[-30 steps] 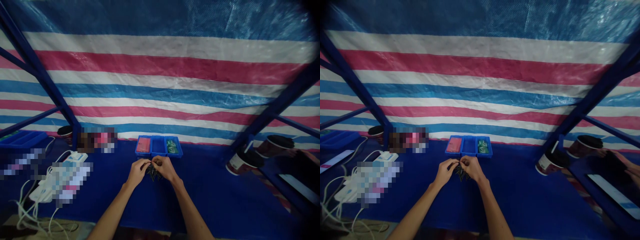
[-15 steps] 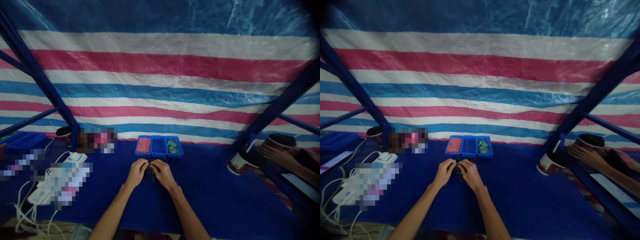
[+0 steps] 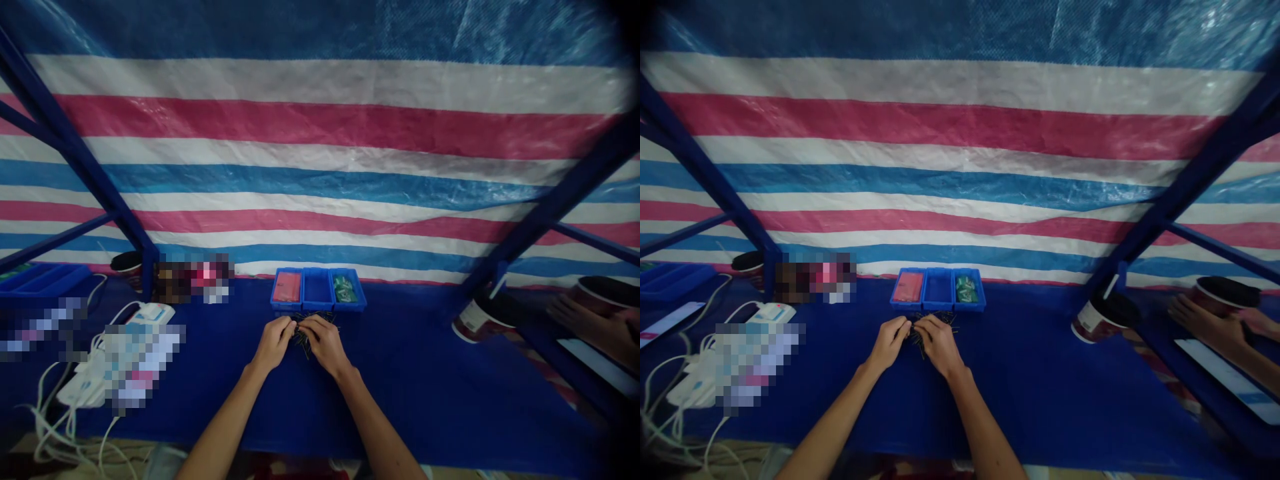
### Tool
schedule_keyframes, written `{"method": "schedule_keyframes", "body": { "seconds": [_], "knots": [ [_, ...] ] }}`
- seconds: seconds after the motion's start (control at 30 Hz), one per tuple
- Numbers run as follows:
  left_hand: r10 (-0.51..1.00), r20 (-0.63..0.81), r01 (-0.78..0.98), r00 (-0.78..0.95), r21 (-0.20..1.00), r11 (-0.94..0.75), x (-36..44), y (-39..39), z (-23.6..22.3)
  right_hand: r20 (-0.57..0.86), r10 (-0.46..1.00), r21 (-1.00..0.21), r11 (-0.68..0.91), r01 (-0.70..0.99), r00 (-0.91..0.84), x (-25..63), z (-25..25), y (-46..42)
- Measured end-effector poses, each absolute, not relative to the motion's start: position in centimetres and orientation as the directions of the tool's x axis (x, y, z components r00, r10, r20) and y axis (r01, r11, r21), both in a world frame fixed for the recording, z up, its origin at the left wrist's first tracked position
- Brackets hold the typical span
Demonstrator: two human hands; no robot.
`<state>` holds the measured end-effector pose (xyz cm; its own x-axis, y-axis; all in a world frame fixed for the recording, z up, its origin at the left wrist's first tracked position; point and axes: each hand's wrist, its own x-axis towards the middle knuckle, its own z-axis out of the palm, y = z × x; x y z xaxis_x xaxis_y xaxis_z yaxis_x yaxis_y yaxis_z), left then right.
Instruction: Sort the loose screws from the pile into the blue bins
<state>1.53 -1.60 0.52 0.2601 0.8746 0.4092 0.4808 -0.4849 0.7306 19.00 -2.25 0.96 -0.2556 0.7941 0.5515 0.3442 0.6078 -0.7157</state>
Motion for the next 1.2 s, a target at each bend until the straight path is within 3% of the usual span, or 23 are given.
{"method": "schedule_keyframes", "body": {
  "seconds": [0.33, 0.7, 1.03, 1.2],
  "knots": [
    [0.859, 0.412, 0.411, 0.303, 0.757, -0.508, 1.86, -1.54, 0.88, 0.552, 0.815, -0.746, 0.577, 0.332, -0.177, 19.03, 0.79, -2.24],
    [0.865, 0.429, 0.450, 0.260, 0.739, -0.502, 1.76, -1.36, 0.47, 0.546, 0.809, -0.701, 0.583, 0.410, -0.216, 19.13, -0.03, -2.01],
    [0.860, 0.436, 0.445, 0.265, 0.736, -0.510, 1.77, -1.46, 0.73, 0.473, 0.836, -0.568, 0.530, 0.630, -0.278, 19.13, 0.72, -2.21],
    [0.861, 0.430, 0.454, 0.273, 0.731, -0.509, 1.74, -1.48, 0.57, 0.477, 0.835, -0.541, 0.526, 0.657, -0.276, 19.17, 0.52, -2.03]
  ]
}}
